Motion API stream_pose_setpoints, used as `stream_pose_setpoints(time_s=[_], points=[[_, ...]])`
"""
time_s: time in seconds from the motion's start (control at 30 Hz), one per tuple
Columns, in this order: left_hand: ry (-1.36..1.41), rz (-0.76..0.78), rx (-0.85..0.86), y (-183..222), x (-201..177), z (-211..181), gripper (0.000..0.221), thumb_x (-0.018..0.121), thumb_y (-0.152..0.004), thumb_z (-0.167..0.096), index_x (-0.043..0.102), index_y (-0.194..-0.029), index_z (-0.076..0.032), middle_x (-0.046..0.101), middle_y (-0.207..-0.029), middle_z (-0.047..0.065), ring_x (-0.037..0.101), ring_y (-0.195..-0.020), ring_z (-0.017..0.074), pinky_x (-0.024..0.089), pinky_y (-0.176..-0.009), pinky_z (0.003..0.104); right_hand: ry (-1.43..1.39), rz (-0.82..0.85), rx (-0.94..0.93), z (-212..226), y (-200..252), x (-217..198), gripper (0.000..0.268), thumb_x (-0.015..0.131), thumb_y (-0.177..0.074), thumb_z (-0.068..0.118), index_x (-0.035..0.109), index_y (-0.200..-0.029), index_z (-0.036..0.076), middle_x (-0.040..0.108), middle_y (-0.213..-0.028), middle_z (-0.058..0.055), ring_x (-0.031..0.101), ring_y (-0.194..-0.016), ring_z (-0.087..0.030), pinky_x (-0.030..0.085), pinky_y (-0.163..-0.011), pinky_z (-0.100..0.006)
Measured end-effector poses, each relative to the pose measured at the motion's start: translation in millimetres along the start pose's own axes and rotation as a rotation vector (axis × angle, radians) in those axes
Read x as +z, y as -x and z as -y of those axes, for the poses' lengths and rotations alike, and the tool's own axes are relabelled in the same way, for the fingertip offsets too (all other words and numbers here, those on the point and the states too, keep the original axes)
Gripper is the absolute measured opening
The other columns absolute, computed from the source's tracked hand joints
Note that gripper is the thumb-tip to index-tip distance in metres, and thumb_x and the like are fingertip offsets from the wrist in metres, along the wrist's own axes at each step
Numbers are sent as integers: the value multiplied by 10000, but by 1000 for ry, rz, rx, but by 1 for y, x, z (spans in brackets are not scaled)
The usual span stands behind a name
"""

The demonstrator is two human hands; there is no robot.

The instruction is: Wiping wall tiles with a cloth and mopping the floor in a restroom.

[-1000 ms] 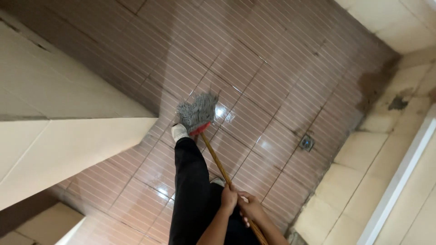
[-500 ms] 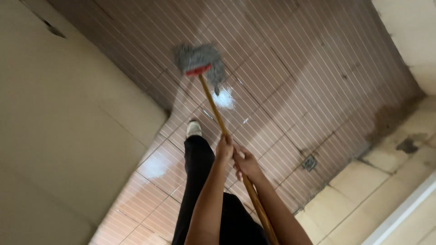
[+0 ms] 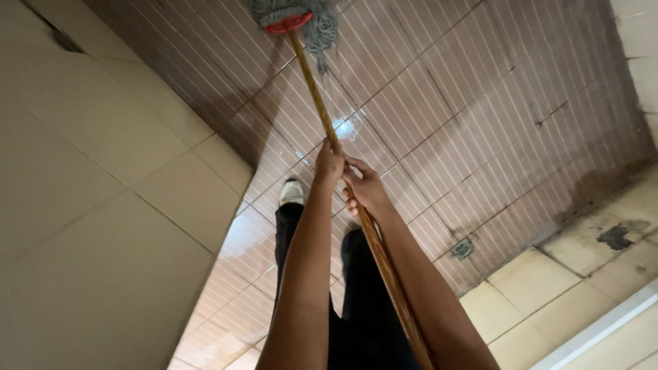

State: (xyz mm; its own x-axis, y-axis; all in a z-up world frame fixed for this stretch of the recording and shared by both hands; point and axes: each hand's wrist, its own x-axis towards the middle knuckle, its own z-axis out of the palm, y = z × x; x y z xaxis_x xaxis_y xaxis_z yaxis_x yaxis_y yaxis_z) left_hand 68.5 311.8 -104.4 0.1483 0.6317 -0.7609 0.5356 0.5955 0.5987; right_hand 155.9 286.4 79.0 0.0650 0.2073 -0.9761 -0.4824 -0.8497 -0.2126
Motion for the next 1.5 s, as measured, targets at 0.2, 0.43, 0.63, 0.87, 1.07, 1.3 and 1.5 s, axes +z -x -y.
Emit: stream_pose_setpoints(time_s=[0.2, 0.43, 0.63, 0.87, 1.07, 1.3, 1.5], points=[[50, -135, 218, -4, 93, 105, 406, 515, -1113, -399, 526, -1322, -51, 694, -907, 117, 685, -769, 234, 537, -598, 358, 210, 62, -90, -54, 5, -76, 343, 580, -1026, 275, 669, -1344, 183, 579, -596, -44, 485, -390, -112, 392, -339, -286], [374, -103, -225, 151, 229, 117, 435, 521, -1051, -395, 490, -1362, -93, 656, -955, 152, 653, -773, 279, 535, -620, 420, 209, 206, -139, -161, 29, -241, 447, 574, -1022, 278, 564, -1461, 195, 584, -564, -55, 499, -359, -158, 407, -324, -307], [228, -74, -366, 223, 305, 122, 483, 493, -1052, -414, 462, -1413, -94, 679, -1121, 192, 675, -978, 355, 529, -843, 454, 471, 180, -23, -181, 72, -319, 466, 562, -1028, 356, 583, -1493, 332, 542, -546, -41, 492, -363, -146, 420, -342, -295], [556, -181, -258, 194, 313, 114, 411, 479, -1057, -360, 557, -1353, -86, 699, -1027, 145, 663, -887, 259, 547, -784, 395, 724, 113, -9, -102, 99, -276, 436, 479, -1054, 332, 607, -1470, 365, 516, -529, -46, 476, -367, -147, 419, -346, -305], [778, -352, -263, 121, 205, 68, 362, 544, -1035, -329, 557, -1317, -102, 653, -952, 74, 612, -816, 199, 523, -691, 365, 767, 259, -165, -44, 38, -179, 460, 507, -1038, 277, 542, -1497, 302, 545, -512, -50, 520, -341, -166, 436, -328, -325], [630, -354, -205, -10, 28, 2, 340, 558, -1064, -354, 577, -1244, -67, 655, -865, 48, 623, -734, 157, 527, -613, 341, 603, 284, -128, 66, -21, -9, 419, 558, -1045, 287, 608, -1458, 234, 551, -517, -37, 506, -340, -152, 426, -320, -324], [406, -386, -97, -127, -91, -8, 475, 483, -1045, -471, 577, -1321, -97, 702, -867, 130, 685, -741, 274, 535, -611, 419, 646, 250, -161, 115, -112, 94, 350, 597, -1081, 310, 692, -1346, 102, 571, -549, -43, 535, -373, -144, 440, -336, -324]])
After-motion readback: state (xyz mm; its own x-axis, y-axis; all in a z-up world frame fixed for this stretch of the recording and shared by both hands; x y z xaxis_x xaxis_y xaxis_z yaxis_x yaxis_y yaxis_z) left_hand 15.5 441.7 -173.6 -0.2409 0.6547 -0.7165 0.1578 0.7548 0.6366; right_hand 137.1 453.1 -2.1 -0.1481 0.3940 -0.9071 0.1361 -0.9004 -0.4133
